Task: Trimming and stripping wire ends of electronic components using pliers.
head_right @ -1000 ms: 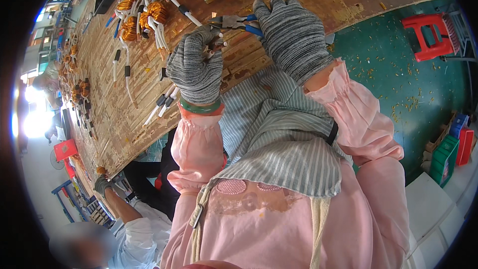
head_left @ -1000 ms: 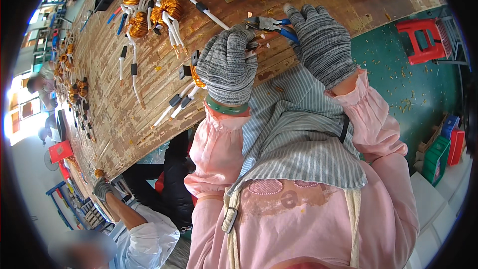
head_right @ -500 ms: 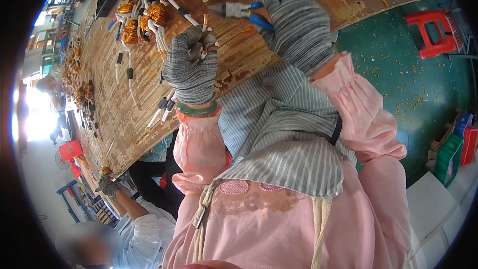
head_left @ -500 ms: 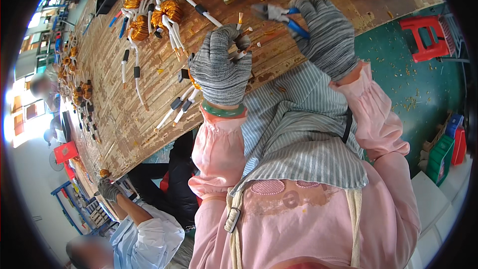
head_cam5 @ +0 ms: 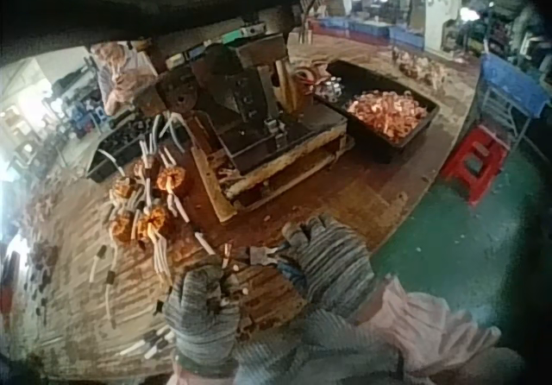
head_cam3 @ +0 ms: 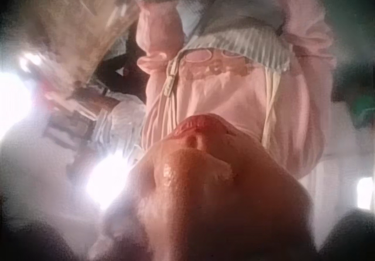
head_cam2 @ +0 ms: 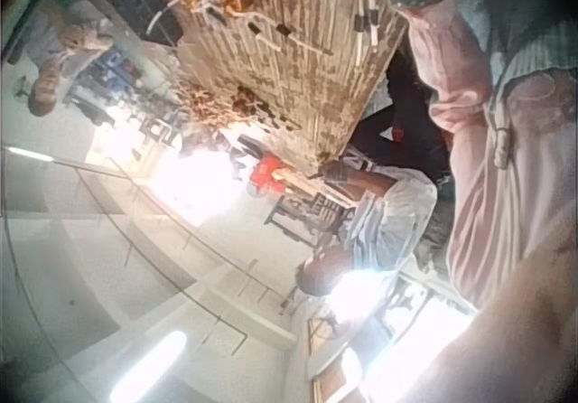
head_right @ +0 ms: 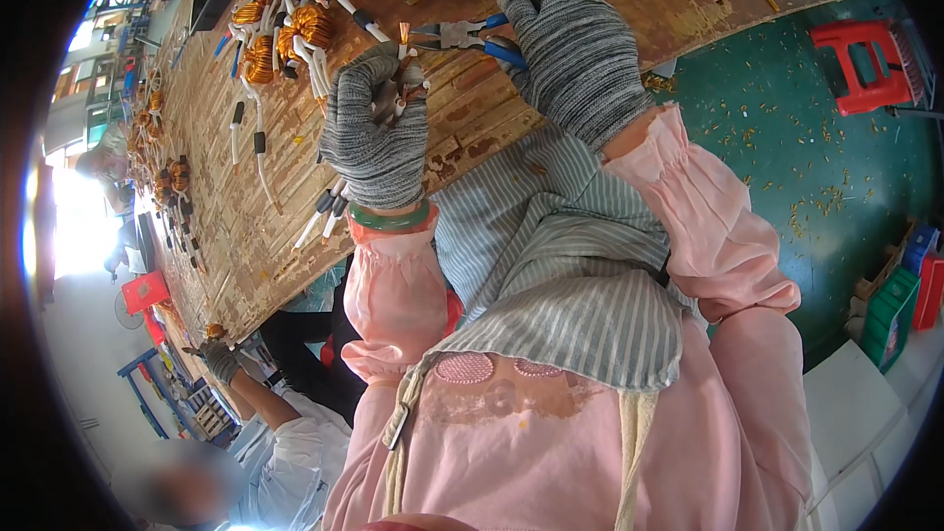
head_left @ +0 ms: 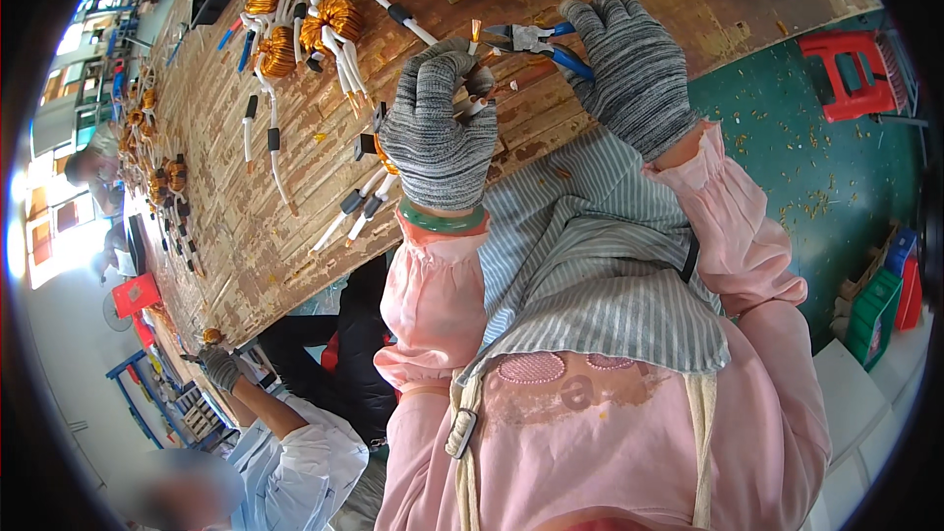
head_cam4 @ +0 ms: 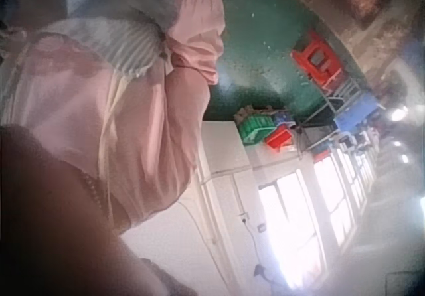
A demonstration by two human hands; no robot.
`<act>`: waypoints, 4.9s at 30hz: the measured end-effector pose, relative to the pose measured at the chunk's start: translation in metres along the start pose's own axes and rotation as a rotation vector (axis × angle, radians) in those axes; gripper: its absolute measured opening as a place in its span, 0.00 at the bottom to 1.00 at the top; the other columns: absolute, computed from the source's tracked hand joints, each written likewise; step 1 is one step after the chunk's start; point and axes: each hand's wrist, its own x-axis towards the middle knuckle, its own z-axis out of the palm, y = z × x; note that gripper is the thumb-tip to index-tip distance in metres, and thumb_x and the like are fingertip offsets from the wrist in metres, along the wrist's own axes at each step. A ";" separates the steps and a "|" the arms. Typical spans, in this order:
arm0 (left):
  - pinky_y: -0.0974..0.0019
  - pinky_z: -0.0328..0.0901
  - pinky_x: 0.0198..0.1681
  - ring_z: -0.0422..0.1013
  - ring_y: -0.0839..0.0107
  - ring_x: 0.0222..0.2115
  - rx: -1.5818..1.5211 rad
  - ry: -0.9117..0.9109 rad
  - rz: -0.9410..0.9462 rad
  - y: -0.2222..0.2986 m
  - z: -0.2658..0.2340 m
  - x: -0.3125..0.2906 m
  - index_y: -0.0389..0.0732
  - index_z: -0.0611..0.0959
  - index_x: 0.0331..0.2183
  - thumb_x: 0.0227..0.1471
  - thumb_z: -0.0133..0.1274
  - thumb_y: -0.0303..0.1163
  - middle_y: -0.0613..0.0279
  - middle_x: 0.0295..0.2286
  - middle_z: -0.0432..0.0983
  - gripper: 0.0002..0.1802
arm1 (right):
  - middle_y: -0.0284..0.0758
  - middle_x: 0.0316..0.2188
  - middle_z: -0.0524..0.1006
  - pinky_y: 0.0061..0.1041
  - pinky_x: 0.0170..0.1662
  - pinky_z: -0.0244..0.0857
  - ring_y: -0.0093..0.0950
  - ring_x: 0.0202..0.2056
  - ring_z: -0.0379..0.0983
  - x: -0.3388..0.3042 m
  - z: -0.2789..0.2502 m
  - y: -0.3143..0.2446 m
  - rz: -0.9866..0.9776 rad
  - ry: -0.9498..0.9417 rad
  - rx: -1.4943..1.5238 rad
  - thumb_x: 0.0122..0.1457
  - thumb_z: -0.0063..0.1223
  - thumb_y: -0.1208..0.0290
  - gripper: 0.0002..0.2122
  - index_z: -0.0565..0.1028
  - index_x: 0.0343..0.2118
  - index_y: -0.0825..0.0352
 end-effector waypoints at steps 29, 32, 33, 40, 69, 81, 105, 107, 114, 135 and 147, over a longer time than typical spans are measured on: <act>0.71 0.68 0.25 0.73 0.69 0.25 0.001 0.017 0.048 0.001 0.000 0.000 0.42 0.77 0.30 0.28 0.53 0.18 0.61 0.26 0.74 0.18 | 0.35 0.27 0.70 0.31 0.31 0.66 0.31 0.30 0.69 0.000 -0.010 -0.005 -0.022 -0.079 0.053 0.49 0.51 0.56 0.15 0.72 0.34 0.62; 0.72 0.67 0.25 0.73 0.69 0.24 0.026 0.008 0.006 0.002 0.000 0.000 0.42 0.77 0.30 0.28 0.53 0.17 0.61 0.25 0.74 0.18 | 0.35 0.26 0.70 0.31 0.30 0.66 0.31 0.30 0.68 -0.003 -0.012 -0.002 -0.090 0.029 0.057 0.48 0.52 0.57 0.14 0.72 0.33 0.62; 0.71 0.67 0.25 0.73 0.69 0.24 0.018 0.003 0.003 0.004 -0.001 0.001 0.42 0.77 0.30 0.29 0.53 0.18 0.61 0.25 0.74 0.18 | 0.35 0.26 0.70 0.31 0.30 0.66 0.31 0.30 0.68 -0.002 -0.012 -0.002 -0.091 0.029 0.058 0.48 0.52 0.57 0.14 0.72 0.33 0.62; 0.69 0.67 0.27 0.73 0.68 0.24 0.107 0.010 0.108 0.002 0.003 0.003 0.42 0.77 0.31 0.33 0.53 0.21 0.61 0.26 0.75 0.15 | 0.36 0.31 0.69 0.30 0.34 0.65 0.33 0.34 0.67 0.004 -0.004 -0.002 -0.027 -0.042 -0.019 0.43 0.57 0.62 0.20 0.69 0.40 0.63; 0.64 0.67 0.30 0.72 0.63 0.27 0.305 -0.016 0.224 -0.002 0.008 -0.004 0.42 0.76 0.32 0.38 0.51 0.27 0.59 0.30 0.74 0.12 | 0.39 0.31 0.70 0.31 0.38 0.64 0.34 0.35 0.68 0.011 -0.023 -0.011 0.008 -0.191 -0.176 0.48 0.52 0.61 0.19 0.68 0.40 0.66; 0.69 0.65 0.24 0.71 0.66 0.21 0.170 -0.020 0.011 0.012 -0.008 0.016 0.41 0.77 0.29 0.30 0.52 0.19 0.61 0.22 0.73 0.16 | 0.36 0.19 0.73 0.26 0.23 0.61 0.27 0.19 0.68 0.021 -0.024 0.051 0.392 0.133 1.322 0.53 0.49 0.57 0.12 0.74 0.29 0.63; 0.57 0.66 0.31 0.71 0.58 0.30 0.313 -0.546 -0.220 0.014 -0.004 0.019 0.48 0.73 0.40 0.44 0.46 0.29 0.56 0.30 0.71 0.17 | 0.37 0.19 0.69 0.28 0.21 0.63 0.31 0.19 0.68 0.137 -0.146 -0.148 -0.754 0.152 0.356 0.50 0.52 0.60 0.14 0.71 0.35 0.64; 0.57 0.66 0.32 0.71 0.58 0.31 0.296 -0.551 -0.206 0.021 -0.017 0.022 0.47 0.73 0.41 0.44 0.45 0.29 0.56 0.32 0.70 0.17 | 0.37 0.19 0.69 0.26 0.23 0.62 0.30 0.21 0.68 0.114 -0.132 -0.096 -0.845 0.195 0.090 0.50 0.52 0.62 0.15 0.70 0.38 0.64; 0.59 0.65 0.27 0.71 0.59 0.28 0.209 -0.442 -0.120 0.014 -0.006 0.024 0.48 0.72 0.42 0.42 0.48 0.30 0.58 0.29 0.70 0.19 | 0.31 0.17 0.67 0.22 0.24 0.59 0.21 0.18 0.63 0.011 -0.041 0.047 0.177 -0.232 0.589 0.55 0.47 0.59 0.14 0.70 0.31 0.67; 0.59 0.66 0.32 0.72 0.58 0.29 0.236 -0.429 -0.219 0.032 0.014 0.023 0.39 0.78 0.30 0.40 0.49 0.33 0.53 0.26 0.74 0.12 | 0.40 0.23 0.74 0.34 0.29 0.66 0.36 0.25 0.72 0.151 -0.199 -0.251 -0.958 -0.064 0.273 0.52 0.44 0.53 0.16 0.72 0.28 0.63; 0.58 0.67 0.29 0.72 0.58 0.27 0.447 -0.560 -0.155 0.006 0.018 0.022 0.46 0.77 0.36 0.43 0.46 0.30 0.56 0.28 0.73 0.14 | 0.39 0.18 0.71 0.34 0.27 0.63 0.36 0.23 0.71 0.076 -0.117 -0.026 -0.426 -0.061 0.347 0.50 0.48 0.53 0.16 0.71 0.26 0.64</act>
